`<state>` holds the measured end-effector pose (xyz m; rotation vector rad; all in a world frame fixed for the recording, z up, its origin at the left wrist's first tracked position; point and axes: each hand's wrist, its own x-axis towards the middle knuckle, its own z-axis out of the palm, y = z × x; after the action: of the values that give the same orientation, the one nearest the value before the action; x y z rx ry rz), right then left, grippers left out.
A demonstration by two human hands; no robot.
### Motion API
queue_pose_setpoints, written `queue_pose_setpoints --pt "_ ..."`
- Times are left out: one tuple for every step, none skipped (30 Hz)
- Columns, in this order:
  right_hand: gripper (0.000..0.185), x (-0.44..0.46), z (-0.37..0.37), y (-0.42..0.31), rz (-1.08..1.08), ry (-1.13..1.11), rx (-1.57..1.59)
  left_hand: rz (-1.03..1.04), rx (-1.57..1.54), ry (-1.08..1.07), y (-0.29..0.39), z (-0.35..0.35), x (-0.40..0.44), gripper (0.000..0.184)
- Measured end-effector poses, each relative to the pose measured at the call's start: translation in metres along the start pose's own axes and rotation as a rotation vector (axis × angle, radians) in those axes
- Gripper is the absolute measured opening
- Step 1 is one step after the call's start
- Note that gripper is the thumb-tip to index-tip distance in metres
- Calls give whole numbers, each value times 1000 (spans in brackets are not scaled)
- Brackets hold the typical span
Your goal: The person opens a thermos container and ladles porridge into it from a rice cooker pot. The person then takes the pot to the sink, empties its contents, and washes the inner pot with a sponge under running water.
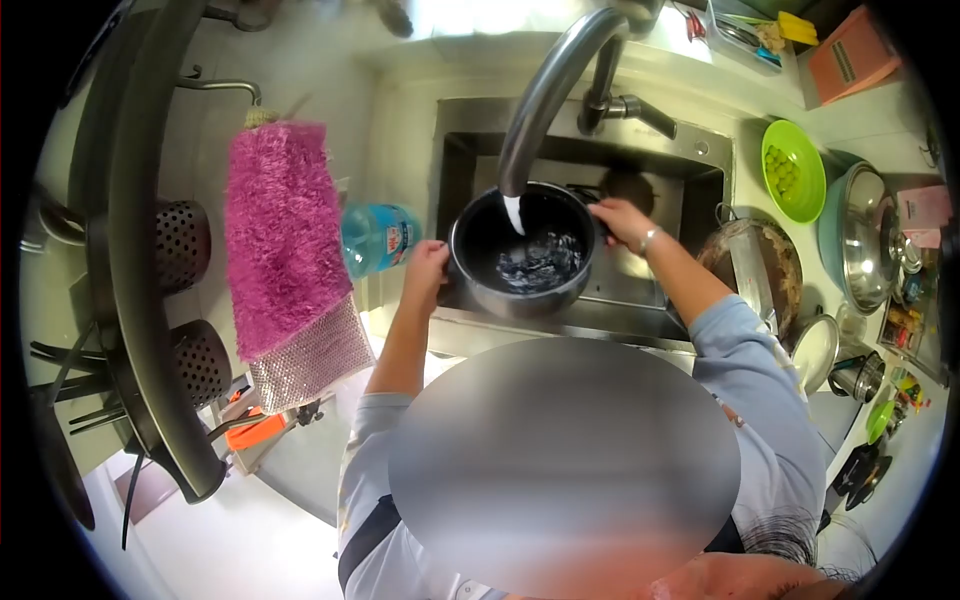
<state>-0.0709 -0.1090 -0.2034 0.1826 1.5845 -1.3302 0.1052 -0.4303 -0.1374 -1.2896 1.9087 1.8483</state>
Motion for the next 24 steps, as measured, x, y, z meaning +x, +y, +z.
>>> queue_pose_setpoints --pt "28 3 1 -4 19 -14 17 23 -12 1 16 -1 -1 18" --pt "28 4 -1 -9 36 -25 31 15 9 20 29 3 -6 15" --pt "28 3 -3 -15 53 -35 42 1 31 22 37 6 -12 14" --pt "27 -4 -4 -22 63 -50 46 -15 49 22 40 9 -20 14" --pt "27 -4 -6 -21 93 -110 51 -35 66 23 39 10 -27 13" --pt "27 -5 -8 -19 125 -169 59 -62 73 3 38 7 -33 12" --pt "27 -7 -9 -17 156 -226 70 -78 16 11 37 5 -39 12" --pt "26 -9 -4 -11 183 -231 72 -96 -41 19 38 3 -47 12" --pt "25 -7 2 -4 213 -279 83 -115 -96 28 41 2 -54 11" --pt "23 -7 10 3 221 -268 106 -117 -107 4 51 1 -60 12" --pt "21 -6 15 6 225 -257 126 -86 -107 15 52 1 -59 13" --pt "20 -6 17 7 188 -244 152 -54 -107 26 54 1 -57 14" --pt "18 -5 17 7 151 -232 176 -22 -109 37 54 1 -55 15" --pt "17 -5 17 6 116 -218 199 -18 -83 28 45 -1 -50 20" --pt "17 -8 14 2 63 -151 131 -22 -74 49 37 4 -52 21" --pt "16 -14 8 -7 10 -82 61 -25 -67 67 28 15 -57 22" --pt "16 -21 2 -16 -41 -12 -11 -31 -62 84 18 21 -59 23" --pt "19 -29 -4 -27 -37 43 -80 -19 -56 41 -28 20 -34 26" --pt "18 -38 -8 -41 -63 52 -112 -26 -127 72 -44 34 -37 26" --pt "18 -46 -12 -55 -82 70 -251 -96 -213 19 -46 46 -45 25" --pt "17 -51 -15 -69 -100 89 -390 -165 -298 -36 -45 56 -52 24" --pt "17 -49 -21 -81 -69 70 -465 -249 -381 -94 -48 65 -54 21" --pt "16 -42 -27 -90 -23 72 -542 -333 -464 -153 -50 72 -56 19" --pt "15 -41 -28 -106 7 2 -781 -416 -545 -186 -58 81 -54 16"
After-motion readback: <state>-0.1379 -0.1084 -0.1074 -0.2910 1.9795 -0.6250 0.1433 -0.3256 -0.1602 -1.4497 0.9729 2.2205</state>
